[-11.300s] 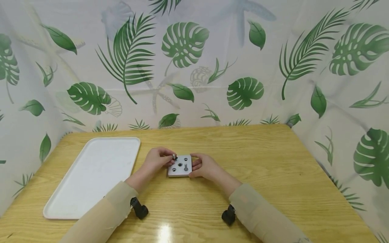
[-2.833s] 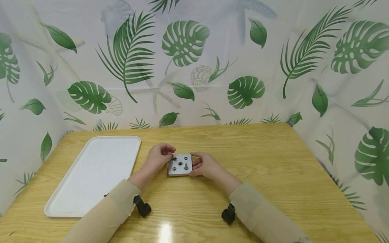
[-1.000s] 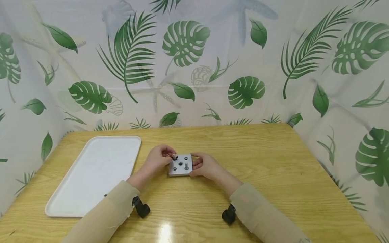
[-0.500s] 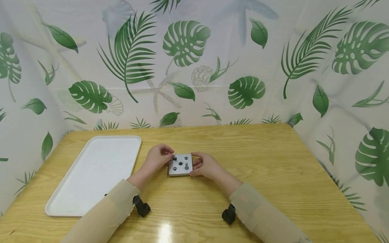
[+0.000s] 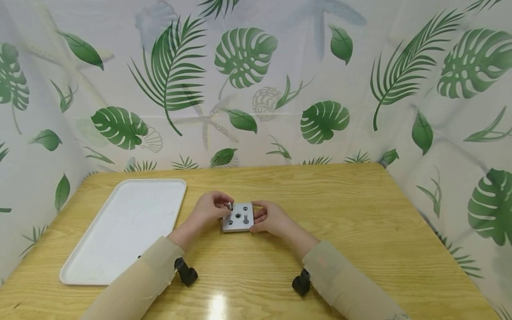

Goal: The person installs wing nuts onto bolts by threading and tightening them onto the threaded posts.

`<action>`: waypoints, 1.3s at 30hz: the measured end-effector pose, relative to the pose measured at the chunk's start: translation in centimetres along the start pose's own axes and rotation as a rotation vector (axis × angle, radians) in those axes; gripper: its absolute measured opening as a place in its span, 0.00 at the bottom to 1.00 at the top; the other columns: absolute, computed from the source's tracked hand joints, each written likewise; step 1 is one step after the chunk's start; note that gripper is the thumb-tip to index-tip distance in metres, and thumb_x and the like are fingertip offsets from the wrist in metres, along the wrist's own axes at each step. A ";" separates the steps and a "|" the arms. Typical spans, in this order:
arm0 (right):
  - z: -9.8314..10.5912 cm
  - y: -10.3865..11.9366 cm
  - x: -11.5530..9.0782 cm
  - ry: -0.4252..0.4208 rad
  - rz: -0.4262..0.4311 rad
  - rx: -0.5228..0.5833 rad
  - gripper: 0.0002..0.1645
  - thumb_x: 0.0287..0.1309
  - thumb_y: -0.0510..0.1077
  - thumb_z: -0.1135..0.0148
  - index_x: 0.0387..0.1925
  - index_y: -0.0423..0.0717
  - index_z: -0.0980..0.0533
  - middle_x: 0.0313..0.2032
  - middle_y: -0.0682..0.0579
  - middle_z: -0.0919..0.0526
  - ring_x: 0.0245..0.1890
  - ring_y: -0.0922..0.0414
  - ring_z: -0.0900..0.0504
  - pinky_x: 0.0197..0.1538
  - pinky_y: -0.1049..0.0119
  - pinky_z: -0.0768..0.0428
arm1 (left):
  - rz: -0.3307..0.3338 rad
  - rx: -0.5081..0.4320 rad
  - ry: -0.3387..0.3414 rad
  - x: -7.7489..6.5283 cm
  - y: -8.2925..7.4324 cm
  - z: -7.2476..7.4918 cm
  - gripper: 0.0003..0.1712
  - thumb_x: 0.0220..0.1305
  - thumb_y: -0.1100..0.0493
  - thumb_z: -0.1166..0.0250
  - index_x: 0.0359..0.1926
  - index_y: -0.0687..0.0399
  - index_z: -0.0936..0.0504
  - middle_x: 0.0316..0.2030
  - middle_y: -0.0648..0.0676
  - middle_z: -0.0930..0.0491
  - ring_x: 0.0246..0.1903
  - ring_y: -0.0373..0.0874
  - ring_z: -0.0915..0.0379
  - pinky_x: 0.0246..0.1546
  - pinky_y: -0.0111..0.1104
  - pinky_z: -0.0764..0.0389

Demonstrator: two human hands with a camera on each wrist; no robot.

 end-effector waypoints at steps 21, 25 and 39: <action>-0.1 -0.2 0.1 0.000 -0.005 0.017 0.50 0.59 0.29 0.26 0.79 0.33 0.39 0.56 0.34 0.18 0.49 0.53 0.13 0.49 0.66 0.13 | -0.009 -0.024 -0.050 0.1 0.3 0.0 0.07 0.71 0.69 0.35 0.44 0.64 0.11 0.38 0.59 0.13 0.31 0.40 0.19 0.33 0.26 0.18; 0.0 -0.2 0.1 -0.004 -0.002 0.022 0.49 0.60 0.29 0.26 0.79 0.33 0.39 0.55 0.34 0.18 0.48 0.54 0.13 0.48 0.67 0.14 | -0.010 -0.052 -0.063 0.2 0.4 0.0 0.06 0.71 0.69 0.35 0.44 0.66 0.13 0.33 0.57 0.16 0.29 0.40 0.17 0.32 0.26 0.17; -0.1 0.0 0.0 -0.004 -0.006 0.013 0.49 0.60 0.29 0.26 0.79 0.33 0.38 0.55 0.34 0.18 0.48 0.54 0.13 0.48 0.67 0.14 | 0.016 -0.055 0.005 0.0 0.0 0.1 0.10 0.64 0.65 0.25 0.46 0.62 0.12 0.37 0.55 0.16 0.35 0.42 0.22 0.35 0.27 0.21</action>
Point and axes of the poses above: each hand's wrist, its own x-axis towards the middle knuckle, its own z-axis out of the back of the hand, y = z × x, the point moved 2 cm from there along x, towards the middle knuckle
